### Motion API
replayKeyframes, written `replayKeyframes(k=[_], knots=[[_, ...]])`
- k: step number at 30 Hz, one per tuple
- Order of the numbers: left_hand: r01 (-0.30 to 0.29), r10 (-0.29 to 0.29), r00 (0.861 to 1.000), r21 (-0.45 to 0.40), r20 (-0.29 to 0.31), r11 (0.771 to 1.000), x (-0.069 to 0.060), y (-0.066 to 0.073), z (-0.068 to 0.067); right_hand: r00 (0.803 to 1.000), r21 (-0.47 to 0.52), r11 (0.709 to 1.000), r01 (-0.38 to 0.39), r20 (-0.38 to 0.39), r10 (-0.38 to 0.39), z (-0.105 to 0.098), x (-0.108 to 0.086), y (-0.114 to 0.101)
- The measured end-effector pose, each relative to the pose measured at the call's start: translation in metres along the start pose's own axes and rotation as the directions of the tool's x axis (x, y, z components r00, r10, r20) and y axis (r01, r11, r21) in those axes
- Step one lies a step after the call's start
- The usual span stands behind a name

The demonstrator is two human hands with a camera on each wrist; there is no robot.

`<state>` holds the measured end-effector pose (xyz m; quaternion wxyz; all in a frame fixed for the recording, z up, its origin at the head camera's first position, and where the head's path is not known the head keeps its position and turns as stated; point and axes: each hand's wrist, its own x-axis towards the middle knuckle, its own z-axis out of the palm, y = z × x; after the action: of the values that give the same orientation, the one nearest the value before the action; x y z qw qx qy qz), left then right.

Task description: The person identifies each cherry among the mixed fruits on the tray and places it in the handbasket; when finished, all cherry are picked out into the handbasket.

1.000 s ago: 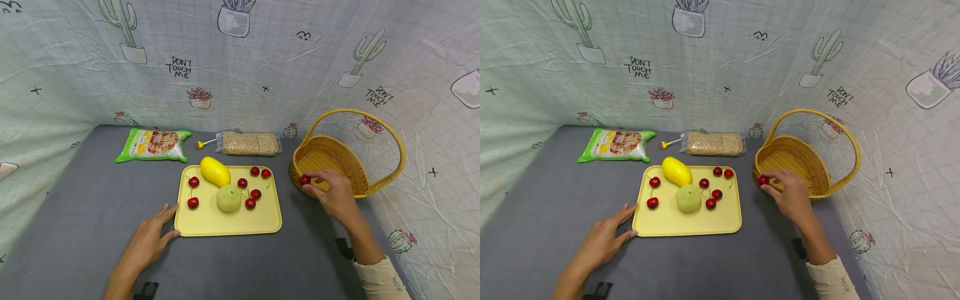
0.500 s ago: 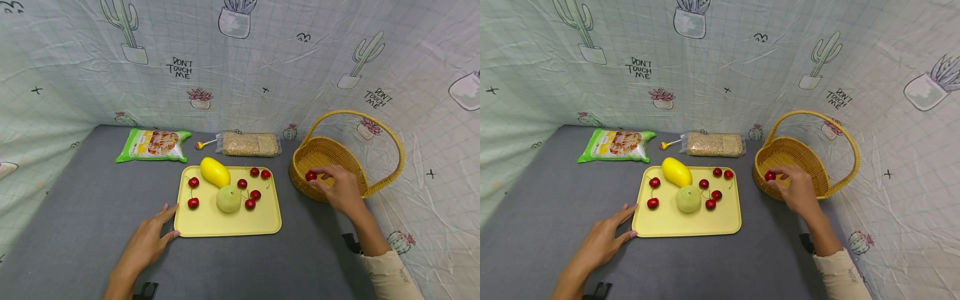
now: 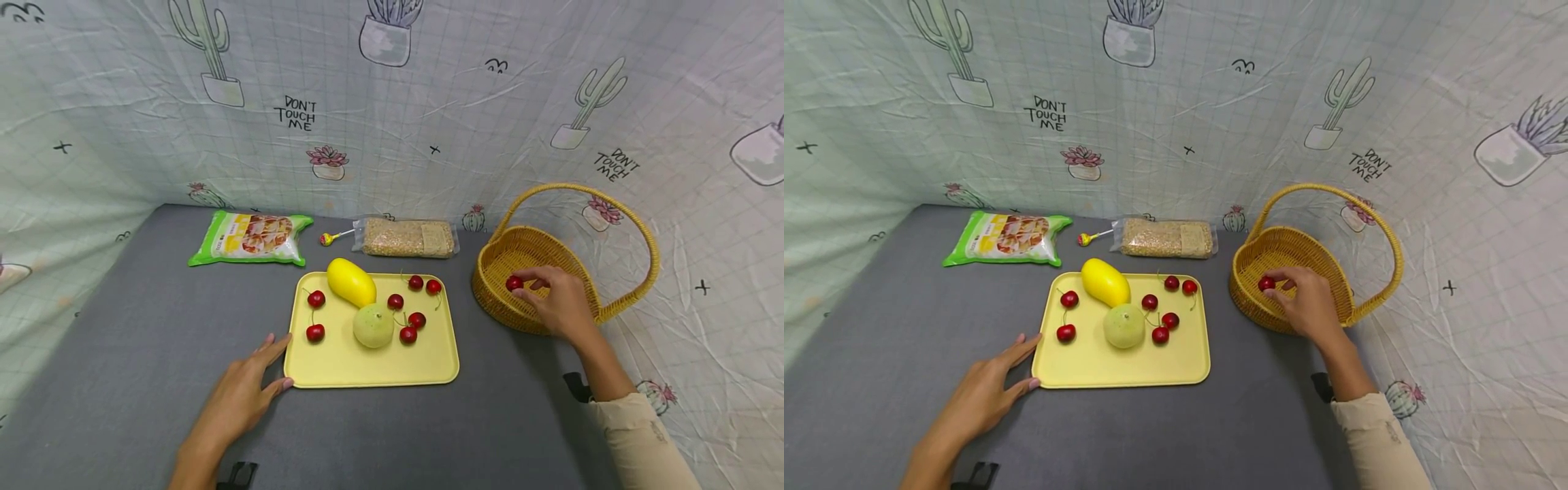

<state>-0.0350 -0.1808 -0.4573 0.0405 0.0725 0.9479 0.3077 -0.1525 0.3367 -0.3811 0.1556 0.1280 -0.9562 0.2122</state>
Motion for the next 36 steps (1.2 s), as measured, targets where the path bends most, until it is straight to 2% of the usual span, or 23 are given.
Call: replayKeyframes(k=[9, 18, 36], knots=[[-0.018, 0.018, 1.000, -0.002, -0.019, 1.000, -0.001, -0.001, 0.002, 0.996, -0.002, 0.997, -0.072, 0.058, 0.072, 0.005, 0.008, 0.013], [-0.017, 0.017, 1.000, -0.005, -0.019, 1.000, -0.001, -0.002, 0.001, 0.980, -0.004, 0.987, -0.161, 0.116, 0.161, 0.013, 0.023, 0.023], [-0.006, 0.006, 1.000, -0.002, -0.018, 1.000, 0.000, 0.000, 0.002, 0.965, 0.014, 0.973, -0.229, 0.132, 0.225, 0.035, 0.041, 0.040]])
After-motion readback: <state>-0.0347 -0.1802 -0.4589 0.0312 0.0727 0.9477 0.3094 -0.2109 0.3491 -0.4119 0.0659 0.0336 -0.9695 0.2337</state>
